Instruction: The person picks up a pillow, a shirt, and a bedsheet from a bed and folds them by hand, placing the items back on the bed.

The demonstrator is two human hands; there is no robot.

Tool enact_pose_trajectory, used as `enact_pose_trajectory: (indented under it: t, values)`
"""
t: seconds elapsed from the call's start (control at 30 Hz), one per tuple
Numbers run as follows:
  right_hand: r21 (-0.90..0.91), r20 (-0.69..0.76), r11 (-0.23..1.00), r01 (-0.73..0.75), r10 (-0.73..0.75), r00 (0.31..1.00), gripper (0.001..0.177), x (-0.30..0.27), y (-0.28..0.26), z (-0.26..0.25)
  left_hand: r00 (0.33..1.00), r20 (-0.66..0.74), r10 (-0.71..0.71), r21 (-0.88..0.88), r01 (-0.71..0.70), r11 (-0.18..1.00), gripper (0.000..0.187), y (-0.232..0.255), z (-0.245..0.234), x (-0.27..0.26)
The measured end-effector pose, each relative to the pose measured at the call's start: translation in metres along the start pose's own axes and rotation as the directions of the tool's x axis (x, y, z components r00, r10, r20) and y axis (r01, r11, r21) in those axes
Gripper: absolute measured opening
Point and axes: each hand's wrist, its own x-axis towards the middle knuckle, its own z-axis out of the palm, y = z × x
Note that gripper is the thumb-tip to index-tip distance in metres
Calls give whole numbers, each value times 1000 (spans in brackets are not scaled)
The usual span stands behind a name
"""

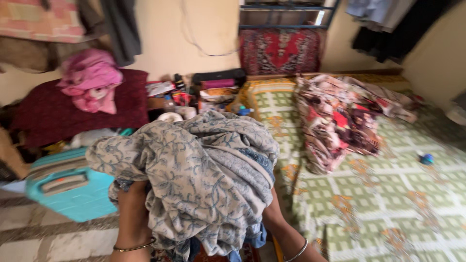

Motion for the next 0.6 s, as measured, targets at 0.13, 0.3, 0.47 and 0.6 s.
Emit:
enact_pose_trajectory:
  t: [0.13,0.3,0.47,0.6]
  values:
    - [-17,-7,998,-60,60,998,61,25,12,73,988,-29,152,-1,-152,988,54,24,-64,40]
    - [-271,-76,950,-156,141,987,48,75,63,134,970,-222,99,-84,-121,989,55,64,-145,85]
    - [-96,123,995,29,-17,992,45,117,95,188,902,-382,202,27,-208,978,59,101,-211,108]
    - [-216,235,969,120,-67,970,44,141,109,226,873,-387,297,7,-319,948,61,115,-237,110]
